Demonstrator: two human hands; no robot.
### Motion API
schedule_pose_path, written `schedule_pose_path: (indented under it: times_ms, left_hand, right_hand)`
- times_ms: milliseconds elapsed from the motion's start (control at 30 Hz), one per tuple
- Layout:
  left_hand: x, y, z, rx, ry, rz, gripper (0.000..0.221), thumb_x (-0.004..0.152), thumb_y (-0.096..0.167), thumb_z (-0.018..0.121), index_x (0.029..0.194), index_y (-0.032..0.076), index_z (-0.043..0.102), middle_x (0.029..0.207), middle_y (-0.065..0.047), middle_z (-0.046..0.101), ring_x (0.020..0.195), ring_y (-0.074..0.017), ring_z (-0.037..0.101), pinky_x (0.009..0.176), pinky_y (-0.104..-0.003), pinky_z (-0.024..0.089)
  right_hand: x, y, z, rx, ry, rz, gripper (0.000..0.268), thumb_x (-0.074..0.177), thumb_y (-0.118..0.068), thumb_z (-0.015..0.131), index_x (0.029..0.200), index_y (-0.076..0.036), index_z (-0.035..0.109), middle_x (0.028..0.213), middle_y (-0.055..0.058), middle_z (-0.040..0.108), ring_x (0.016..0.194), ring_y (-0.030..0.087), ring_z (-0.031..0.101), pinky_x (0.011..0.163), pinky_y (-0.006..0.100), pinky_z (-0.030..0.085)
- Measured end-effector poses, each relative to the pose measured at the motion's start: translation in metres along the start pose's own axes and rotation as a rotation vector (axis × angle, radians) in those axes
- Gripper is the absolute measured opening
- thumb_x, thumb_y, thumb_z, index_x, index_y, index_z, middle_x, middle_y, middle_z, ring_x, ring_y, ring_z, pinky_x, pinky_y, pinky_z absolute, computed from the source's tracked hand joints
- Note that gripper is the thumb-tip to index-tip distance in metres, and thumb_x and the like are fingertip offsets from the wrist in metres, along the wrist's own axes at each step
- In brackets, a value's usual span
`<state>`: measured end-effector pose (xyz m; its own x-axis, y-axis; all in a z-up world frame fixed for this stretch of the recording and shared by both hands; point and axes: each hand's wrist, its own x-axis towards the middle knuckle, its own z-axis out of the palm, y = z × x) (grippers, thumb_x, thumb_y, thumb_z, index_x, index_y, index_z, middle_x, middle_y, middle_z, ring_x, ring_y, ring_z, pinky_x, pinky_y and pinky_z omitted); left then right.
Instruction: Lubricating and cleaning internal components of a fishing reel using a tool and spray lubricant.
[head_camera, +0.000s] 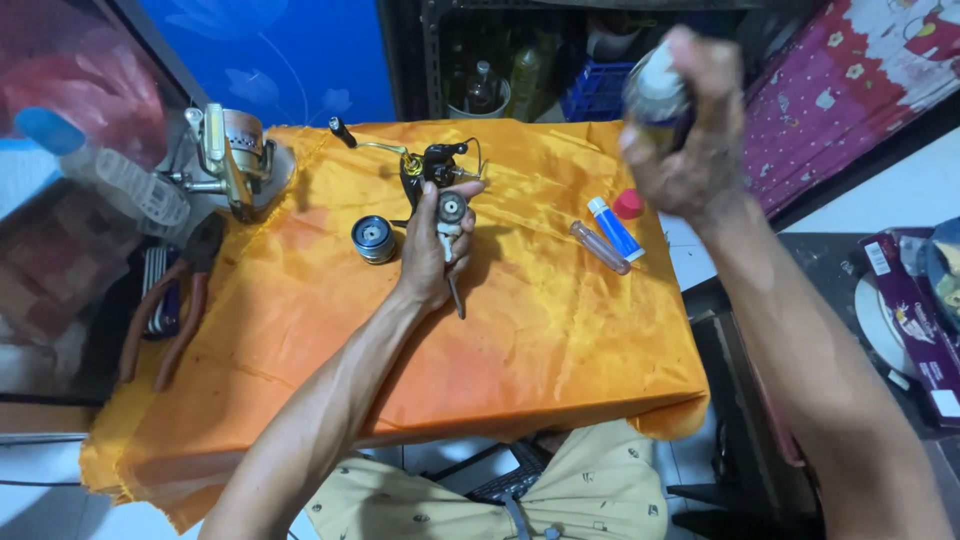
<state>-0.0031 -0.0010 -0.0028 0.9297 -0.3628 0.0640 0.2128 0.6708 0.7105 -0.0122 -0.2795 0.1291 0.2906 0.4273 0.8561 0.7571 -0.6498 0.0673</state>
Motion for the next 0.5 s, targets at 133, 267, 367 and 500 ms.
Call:
schedule_pose_path:
  times_ms: [133,267,367,500]
  left_hand:
    - [-0.001,0.0,0.001,0.039,-0.008,0.01,0.058,0.102,0.05,0.044,0.131,0.004,0.064,0.075,0.002,0.058,0.045,-0.0017,0.037,0.033,-0.019,0.022]
    - [0.003,-0.007,-0.002,0.117,0.047,0.051,0.056,0.109,0.048,0.038,0.124,-0.001,0.06,0.069,-0.006,0.052,0.04,-0.0053,0.035,0.028,-0.019,0.026]
    - [0.005,-0.012,-0.005,0.115,0.082,0.036,0.051,0.108,0.049,0.041,0.121,0.003,0.06,0.067,-0.007,0.052,0.039,-0.007,0.037,0.027,-0.02,0.025]
    - [0.006,-0.014,-0.009,0.145,0.093,0.037,0.049,0.107,0.048,0.044,0.121,0.004,0.06,0.066,-0.005,0.054,0.039,-0.0057,0.04,0.027,-0.019,0.028]
  right_hand:
    - [-0.01,-0.055,0.035,0.426,-0.251,0.166,0.056,0.094,-0.007,0.071,0.142,-0.011,0.043,0.128,0.012,0.05,0.104,0.023,0.062,0.094,0.036,0.056]
    - [-0.03,-0.076,0.07,0.451,-0.402,0.386,0.069,0.082,-0.032,0.08,0.145,-0.018,0.057,0.112,0.018,0.062,0.098,0.041,0.068,0.084,0.048,0.054]
    - [-0.026,-0.082,0.08,0.489,-0.483,0.485,0.068,0.083,-0.034,0.078,0.145,-0.023,0.053,0.112,0.019,0.064,0.099,0.044,0.07,0.085,0.053,0.055]
    - [-0.016,-0.089,0.081,0.515,-0.534,0.525,0.067,0.083,-0.032,0.076,0.144,-0.022,0.051,0.112,0.022,0.064,0.099,0.045,0.07,0.086,0.057,0.054]
